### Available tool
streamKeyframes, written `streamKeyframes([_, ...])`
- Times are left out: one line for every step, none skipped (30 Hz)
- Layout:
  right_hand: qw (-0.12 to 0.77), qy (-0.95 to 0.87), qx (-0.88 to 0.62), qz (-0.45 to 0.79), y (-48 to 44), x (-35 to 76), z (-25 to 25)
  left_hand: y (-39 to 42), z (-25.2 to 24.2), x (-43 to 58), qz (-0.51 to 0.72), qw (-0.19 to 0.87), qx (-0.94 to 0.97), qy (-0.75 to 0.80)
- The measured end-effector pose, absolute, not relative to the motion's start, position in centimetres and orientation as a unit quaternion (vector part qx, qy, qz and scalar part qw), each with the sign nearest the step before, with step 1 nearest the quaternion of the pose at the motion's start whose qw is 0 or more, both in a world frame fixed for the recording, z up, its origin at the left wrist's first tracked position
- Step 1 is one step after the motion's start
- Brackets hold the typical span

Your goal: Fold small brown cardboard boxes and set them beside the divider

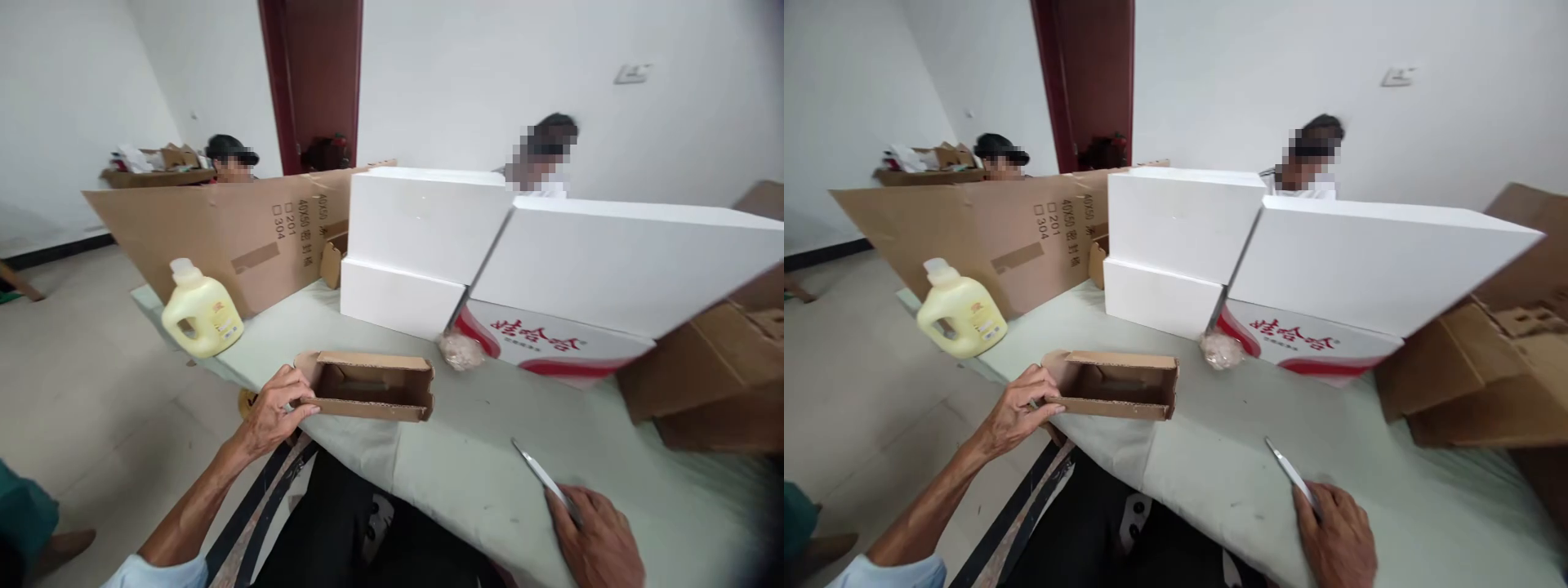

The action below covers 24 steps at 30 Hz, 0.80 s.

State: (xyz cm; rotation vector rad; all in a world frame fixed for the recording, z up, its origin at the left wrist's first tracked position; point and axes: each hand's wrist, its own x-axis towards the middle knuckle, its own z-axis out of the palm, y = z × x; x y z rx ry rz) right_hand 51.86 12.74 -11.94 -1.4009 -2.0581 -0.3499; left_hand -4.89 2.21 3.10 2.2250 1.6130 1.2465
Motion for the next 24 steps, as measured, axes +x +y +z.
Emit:
streamKeyframes([0.311,-0.778,-0.53,-0.131,12.7,51.8,-12.0,2.3,3.1,-4.2,0.415,0.074,0.741,0.523])
streamKeyframes([0.314,-0.774,-0.534,-0.127,12.6,51.7,-11.9,2.4,3.0,-3.7,0.416,0.084,0.744,0.516])
streamKeyframes([0.318,-0.769,-0.541,-0.123,12.5,51.3,-11.7,2.6,3.1,-3.4,0.416,0.092,0.746,0.513])
streamKeyframes([0.325,-0.761,-0.55,-0.115,12.3,50.8,-11.3,2.8,3.1,-3.3,0.415,0.098,0.746,0.512])
streamKeyframes([0.336,-0.752,-0.558,-0.102,12.2,50.1,-10.7,3.0,3.2,-3.2,0.416,0.103,0.745,0.51])
streamKeyframes([0.352,-0.743,-0.563,-0.081,12.0,49.1,-10.0,3.3,3.3,-3.2,0.417,0.107,0.745,0.509])
streamKeyframes([0.373,-0.737,-0.562,-0.049,11.9,47.9,-9.1,3.5,3.5,-3.3,0.418,0.109,0.746,0.507])
streamKeyframes([0.394,-0.732,-0.556,-0.009,11.7,46.5,-8.2,3.7,3.7,-3.3,0.417,0.111,0.747,0.506])
streamKeyframes([0.412,-0.73,-0.543,0.038,11.4,45.0,-7.1,3.9,4.0,-3.4,0.415,0.113,0.749,0.505])
streamKeyframes([0.415,-0.736,-0.526,0.1,11.2,43.4,-6.0,4.0,4.3,-3.4,0.409,0.115,0.752,0.504])
streamKeyframes([0.41,-0.74,-0.509,0.16,11.0,41.8,-5.0,4.2,4.6,-3.4,0.401,0.12,0.755,0.505])
streamKeyframes([0.401,-0.745,-0.49,0.211,10.8,40.3,-4.1,4.2,4.9,-3.3,0.393,0.126,0.758,0.505])
streamKeyframes([0.391,-0.75,-0.467,0.256,10.6,39.0,-3.3,4.3,5.2,-3.3,0.386,0.135,0.76,0.505])
streamKeyframes([0.384,-0.755,-0.444,0.293,10.5,37.8,-2.6,4.3,5.4,-3.3,0.38,0.147,0.761,0.505])
streamKeyframes([0.378,-0.76,-0.42,0.321,10.4,36.8,-2.2,4.3,5.6,-3.2,0.375,0.161,0.763,0.502])
streamKeyframes([0.373,-0.765,-0.399,0.342,10.3,36.0,-1.9,4.3,5.7,-3.2,0.369,0.176,0.764,0.499])
streamKeyframes([0.368,-0.769,-0.382,0.358,10.3,35.4,-1.8,4.4,5.8,-3.2,0.364,0.192,0.765,0.495])
streamKeyframes([0.363,-0.77,-0.371,0.37,10.2,34.9,-1.9,4.4,5.8,-3.2,0.361,0.204,0.766,0.492])
streamKeyframes([0.361,-0.768,-0.367,0.38,10.2,34.6,-2.0,4.5,5.8,-3.2,0.359,0.214,0.766,0.488])
streamKeyframes([0.362,-0.763,-0.369,0.389,10.2,34.5,-2.2,4.6,5.7,-3.2,0.359,0.219,0.766,0.485])
streamKeyframes([0.365,-0.755,-0.372,0.396,10.2,34.4,-2.5,4.7,5.6,-3.3,0.359,0.222,0.767,0.483])
streamKeyframes([0.37,-0.748,-0.376,0.404,10.2,34.3,-2.7,4.9,5.4,-3.3,0.356,0.225,0.768,0.483])
streamKeyframes([0.374,-0.741,-0.378,0.41,10.3,34.3,-2.9,5.0,5.2,-3.4,0.351,0.226,0.77,0.483])
streamKeyframes([0.375,-0.737,-0.379,0.416,10.4,34.3,-3.1,5.2,5.0,-3.4,0.341,0.227,0.772,0.486])
